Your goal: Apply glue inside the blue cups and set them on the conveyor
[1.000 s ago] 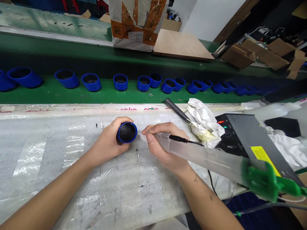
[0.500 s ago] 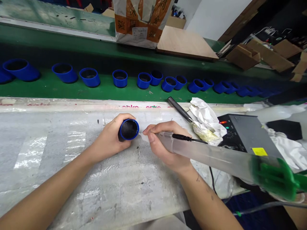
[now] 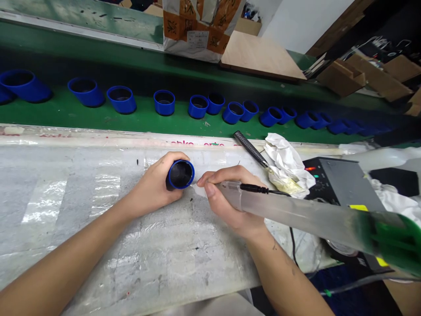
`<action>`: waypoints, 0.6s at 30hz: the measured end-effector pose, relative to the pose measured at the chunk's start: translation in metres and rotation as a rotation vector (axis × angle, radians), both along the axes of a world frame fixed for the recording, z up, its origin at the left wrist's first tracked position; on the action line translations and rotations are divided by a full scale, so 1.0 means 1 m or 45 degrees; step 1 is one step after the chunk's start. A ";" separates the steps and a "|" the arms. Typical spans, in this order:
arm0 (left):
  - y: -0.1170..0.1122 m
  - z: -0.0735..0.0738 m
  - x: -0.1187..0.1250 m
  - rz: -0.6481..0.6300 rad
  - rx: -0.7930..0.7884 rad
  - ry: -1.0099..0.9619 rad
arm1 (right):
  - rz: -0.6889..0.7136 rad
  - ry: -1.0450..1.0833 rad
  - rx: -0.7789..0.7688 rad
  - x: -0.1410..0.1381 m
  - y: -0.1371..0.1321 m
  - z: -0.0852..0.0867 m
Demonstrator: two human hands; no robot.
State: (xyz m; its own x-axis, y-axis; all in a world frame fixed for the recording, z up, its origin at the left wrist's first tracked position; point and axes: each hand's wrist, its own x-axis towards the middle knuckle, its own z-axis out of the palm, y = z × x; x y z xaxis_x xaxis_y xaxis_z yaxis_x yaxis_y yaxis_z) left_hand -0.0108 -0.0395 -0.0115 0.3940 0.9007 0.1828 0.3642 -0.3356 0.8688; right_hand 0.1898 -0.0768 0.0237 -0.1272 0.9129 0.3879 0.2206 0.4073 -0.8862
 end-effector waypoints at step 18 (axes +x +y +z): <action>0.000 0.003 0.002 -0.029 -0.022 -0.069 | 0.001 0.055 -0.025 -0.014 -0.004 0.003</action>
State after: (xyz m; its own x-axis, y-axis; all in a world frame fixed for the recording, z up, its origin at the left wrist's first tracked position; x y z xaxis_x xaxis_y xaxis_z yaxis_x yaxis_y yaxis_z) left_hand -0.0092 -0.0395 -0.0087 0.4042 0.8949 0.1892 0.3089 -0.3283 0.8926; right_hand 0.1761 -0.0809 0.0265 -0.1113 0.9203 0.3750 0.1821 0.3899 -0.9027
